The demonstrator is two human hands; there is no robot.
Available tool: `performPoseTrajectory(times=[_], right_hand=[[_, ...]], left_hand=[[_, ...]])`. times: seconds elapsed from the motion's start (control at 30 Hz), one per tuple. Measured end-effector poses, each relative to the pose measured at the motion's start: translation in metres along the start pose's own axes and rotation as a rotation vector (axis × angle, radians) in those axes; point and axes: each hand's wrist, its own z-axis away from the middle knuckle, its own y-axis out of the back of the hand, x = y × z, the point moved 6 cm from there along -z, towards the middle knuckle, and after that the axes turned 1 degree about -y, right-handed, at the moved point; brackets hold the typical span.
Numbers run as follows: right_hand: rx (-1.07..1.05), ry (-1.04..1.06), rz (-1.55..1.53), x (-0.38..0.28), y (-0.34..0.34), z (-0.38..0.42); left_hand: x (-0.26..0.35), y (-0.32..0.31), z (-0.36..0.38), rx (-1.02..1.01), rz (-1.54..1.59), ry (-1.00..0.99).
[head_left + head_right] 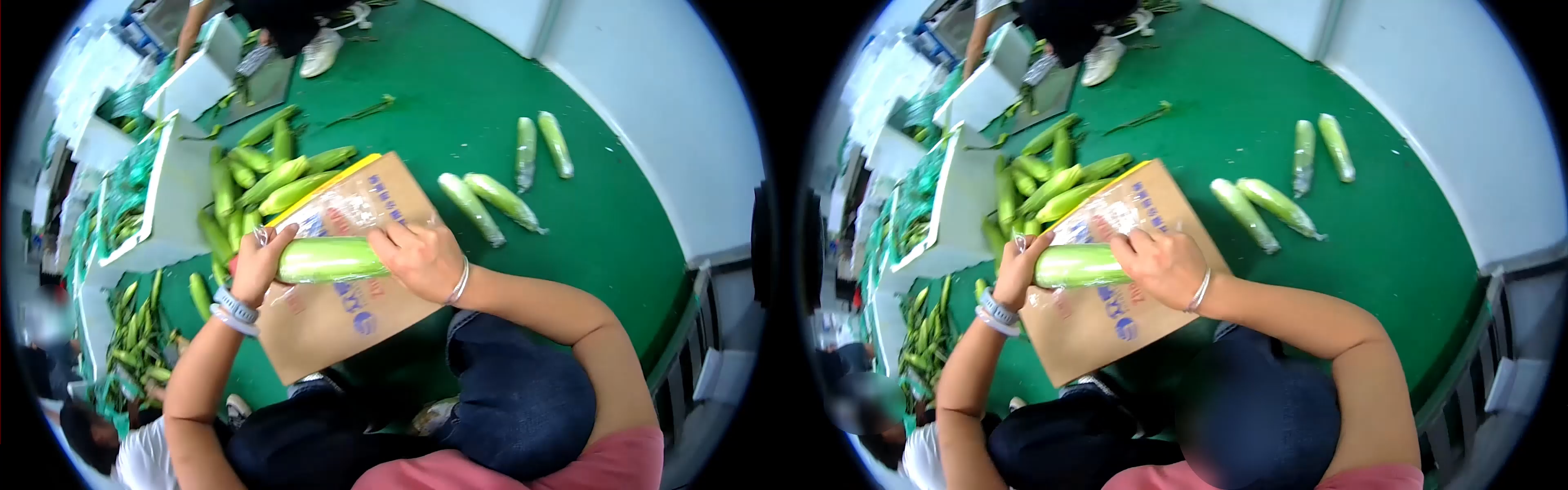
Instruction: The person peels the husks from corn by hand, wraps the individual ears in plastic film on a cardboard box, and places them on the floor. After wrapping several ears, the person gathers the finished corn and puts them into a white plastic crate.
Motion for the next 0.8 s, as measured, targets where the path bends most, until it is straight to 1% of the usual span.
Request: performPoseTrajectory(times=[0.03,0.1,0.13,0.17,0.2,0.23,0.3,0.33,0.37,0.4,0.43,0.47,0.5,0.53,0.57,0.6,0.63,0.67,0.7,0.73,0.77,0.8], right_hand=[[0.123,0.162,0.08,0.012,0.002,0.001],[0.198,0.29,0.123,0.029,0.029,-0.006],[0.33,0.276,0.156,0.038,0.032,-0.005],[0.284,0.239,0.116,0.053,0.022,-0.001],[0.247,0.208,0.06,0.072,0.009,0.007],[0.189,0.106,-0.017,0.095,-0.008,0.021],[0.045,-0.23,-0.135,0.144,-0.037,0.059],[0.006,-0.438,-0.07,0.174,-0.044,0.087],[0.075,-0.662,-0.212,0.193,-0.037,0.102],[0.113,-0.894,-0.129,0.222,-0.036,0.13],[0.119,-1.074,0.0,0.25,-0.033,0.154],[0.076,-1.212,0.117,0.28,-0.034,0.18],[0.039,-1.344,0.238,0.307,-0.032,0.201],[0.044,-1.34,0.239,0.325,-0.03,0.205],[0.003,-1.433,0.298,0.342,-0.028,0.214],[-0.044,-1.526,0.361,0.358,-0.025,0.225],[-0.047,-1.522,0.37,0.382,-0.028,0.238],[0.031,-1.425,0.326,0.407,-0.038,0.248],[0.106,-1.331,0.278,0.419,-0.044,0.25],[-0.117,-1.383,0.298,0.422,-0.054,0.235],[-0.135,-1.131,0.452,0.403,-0.054,0.199],[-0.148,-0.867,0.591,0.373,-0.055,0.157]], left_hand=[[0.013,-0.013,0.004,-0.176,-0.066,0.055],[0.009,-0.059,0.022,-0.827,-0.183,0.416],[0.001,-0.087,0.033,-1.062,0.098,0.551],[-0.009,-0.113,0.047,-1.265,0.403,0.678],[-0.009,-0.138,0.051,-1.338,0.644,0.66],[0.0,-0.156,0.051,-1.394,0.882,0.625],[0.01,-0.171,0.03,-1.255,0.83,0.536],[0.013,-0.167,0.008,-1.163,0.715,0.354],[0.028,-0.138,-0.018,-0.965,0.515,0.125],[0.025,-0.114,-0.06,-0.766,0.419,-0.024],[0.011,-0.079,-0.106,-0.442,0.358,-0.216],[0.003,-0.034,-0.149,-0.07,-0.036,-0.434],[-0.005,0.002,-0.175,0.236,-0.482,-0.598],[-0.036,0.025,-0.21,0.297,-0.832,-0.451],[-0.07,0.038,-0.242,0.223,-1.022,-0.335],[-0.089,0.04,-0.258,0.056,-1.158,-0.085],[-0.103,0.038,-0.272,0.053,-1.149,-0.085],[-0.124,0.028,-0.288,-0.031,-1.157,-0.104],[-0.137,0.021,-0.298,-0.118,-1.169,-0.122],[-0.127,0.02,-0.294,-0.074,-1.145,-0.101],[-0.127,0.022,-0.292,-0.088,-1.152,-0.097],[-0.124,0.023,-0.291,-0.113,-1.1,-0.157]])
